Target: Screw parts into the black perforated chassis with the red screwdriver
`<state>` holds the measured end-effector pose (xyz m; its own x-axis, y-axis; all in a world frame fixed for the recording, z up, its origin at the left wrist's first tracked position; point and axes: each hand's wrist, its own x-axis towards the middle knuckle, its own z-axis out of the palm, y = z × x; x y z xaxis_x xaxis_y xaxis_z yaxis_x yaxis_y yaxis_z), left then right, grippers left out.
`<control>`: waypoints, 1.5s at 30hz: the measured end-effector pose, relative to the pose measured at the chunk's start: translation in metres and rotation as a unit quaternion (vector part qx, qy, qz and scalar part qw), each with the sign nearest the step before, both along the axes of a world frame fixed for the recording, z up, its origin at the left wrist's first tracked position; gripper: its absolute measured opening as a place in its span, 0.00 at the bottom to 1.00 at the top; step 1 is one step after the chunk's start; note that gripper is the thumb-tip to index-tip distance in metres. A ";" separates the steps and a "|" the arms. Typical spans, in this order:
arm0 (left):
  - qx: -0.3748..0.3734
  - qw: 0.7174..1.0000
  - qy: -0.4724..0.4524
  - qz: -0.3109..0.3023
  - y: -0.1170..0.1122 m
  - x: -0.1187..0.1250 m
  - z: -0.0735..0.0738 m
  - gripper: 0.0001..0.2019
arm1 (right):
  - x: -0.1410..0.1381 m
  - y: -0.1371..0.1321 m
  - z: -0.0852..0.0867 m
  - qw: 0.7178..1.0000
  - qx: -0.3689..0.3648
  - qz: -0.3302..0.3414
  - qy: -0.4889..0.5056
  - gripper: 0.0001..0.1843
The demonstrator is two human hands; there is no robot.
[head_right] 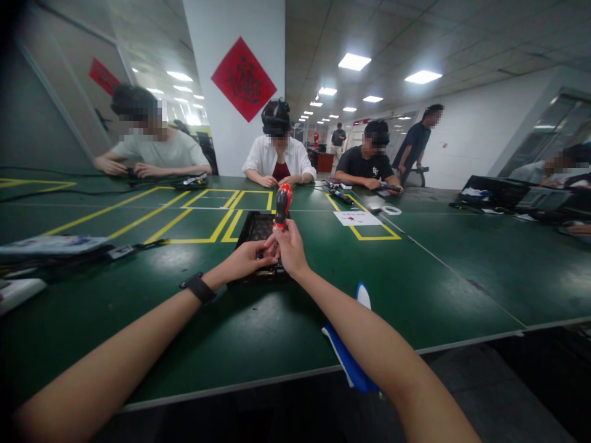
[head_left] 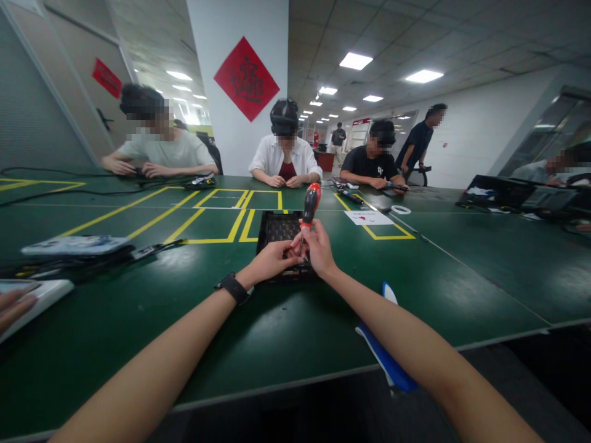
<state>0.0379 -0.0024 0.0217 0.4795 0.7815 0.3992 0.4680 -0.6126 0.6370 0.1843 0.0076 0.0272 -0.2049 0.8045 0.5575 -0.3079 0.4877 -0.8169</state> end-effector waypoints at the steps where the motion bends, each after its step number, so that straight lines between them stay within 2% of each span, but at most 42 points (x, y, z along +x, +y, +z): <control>1: 0.002 1.000 0.006 0.011 0.001 0.000 -0.001 0.14 | 0.000 0.000 0.000 1.000 0.001 -0.001 0.000 0.17; 3: 0.007 1.000 0.019 0.022 0.002 -0.001 -0.003 0.14 | -0.001 -0.001 0.001 1.000 0.002 0.000 -0.002 0.17; 10: 0.032 0.999 0.029 -0.013 0.000 -0.001 0.000 0.10 | -0.001 0.000 0.001 1.000 -0.005 0.008 -0.002 0.17; 19: 0.022 0.998 0.025 -0.050 0.001 -0.002 0.000 0.09 | 0.001 0.002 -0.001 1.000 -0.025 0.003 -0.001 0.18; 28: 0.001 1.000 0.002 -0.001 0.003 0.000 -0.001 0.12 | -0.001 0.001 -0.001 1.000 -0.012 -0.004 0.010 0.16; 39: 0.004 0.999 -0.018 -0.036 0.003 -0.002 -0.001 0.07 | 0.001 0.002 0.000 1.000 -0.024 -0.008 0.007 0.17; 42: 0.027 0.999 0.005 -0.040 0.001 -0.002 0.001 0.07 | 0.001 0.001 0.000 0.999 -0.021 -0.024 0.008 0.17; 45: 0.123 0.989 0.079 0.005 -0.006 0.001 0.006 0.09 | 0.000 -0.001 0.003 0.998 -0.019 -0.045 0.027 0.16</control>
<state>0.0387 -0.0083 0.0275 0.5445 0.6746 0.4985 0.5568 -0.7351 0.3867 0.1844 0.0069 0.0299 -0.1015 0.8392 0.5343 -0.3092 0.4839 -0.8187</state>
